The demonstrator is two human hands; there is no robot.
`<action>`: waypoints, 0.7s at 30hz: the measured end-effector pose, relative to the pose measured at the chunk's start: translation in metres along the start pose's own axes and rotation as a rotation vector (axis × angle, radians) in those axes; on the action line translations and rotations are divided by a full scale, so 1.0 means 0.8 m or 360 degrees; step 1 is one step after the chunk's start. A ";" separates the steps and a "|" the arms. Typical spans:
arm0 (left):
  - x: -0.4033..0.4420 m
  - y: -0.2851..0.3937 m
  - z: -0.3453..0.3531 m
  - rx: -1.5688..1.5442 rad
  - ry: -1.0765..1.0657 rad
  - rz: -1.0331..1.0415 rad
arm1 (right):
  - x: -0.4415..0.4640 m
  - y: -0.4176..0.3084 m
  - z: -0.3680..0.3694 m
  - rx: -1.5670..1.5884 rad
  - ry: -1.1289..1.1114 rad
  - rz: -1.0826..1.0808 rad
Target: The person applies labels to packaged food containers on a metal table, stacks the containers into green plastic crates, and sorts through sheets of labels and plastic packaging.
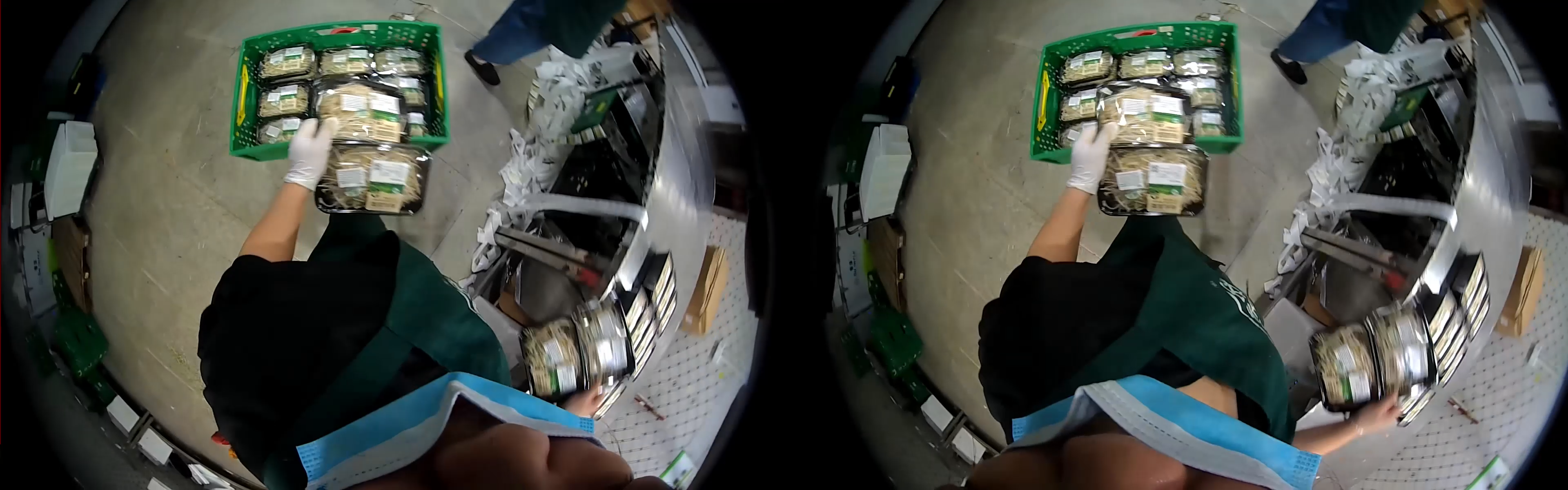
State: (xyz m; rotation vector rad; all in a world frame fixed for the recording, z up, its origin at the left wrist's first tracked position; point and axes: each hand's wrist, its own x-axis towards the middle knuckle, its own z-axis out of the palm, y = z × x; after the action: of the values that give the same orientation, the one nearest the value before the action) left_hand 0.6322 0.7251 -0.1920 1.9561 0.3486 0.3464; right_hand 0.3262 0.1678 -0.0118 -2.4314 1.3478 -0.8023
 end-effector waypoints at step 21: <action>0.240 -0.223 -0.020 0.1476 -0.0616 0.0090 | -0.314 -0.593 0.708 -0.0184 -0.2119 -0.1113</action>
State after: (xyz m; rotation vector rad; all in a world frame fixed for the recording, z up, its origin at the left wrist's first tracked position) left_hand 0.7860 0.8837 -0.3332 2.8737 0.2082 -0.2195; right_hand 0.8786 0.6087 -0.3427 -2.5400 0.0326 0.7900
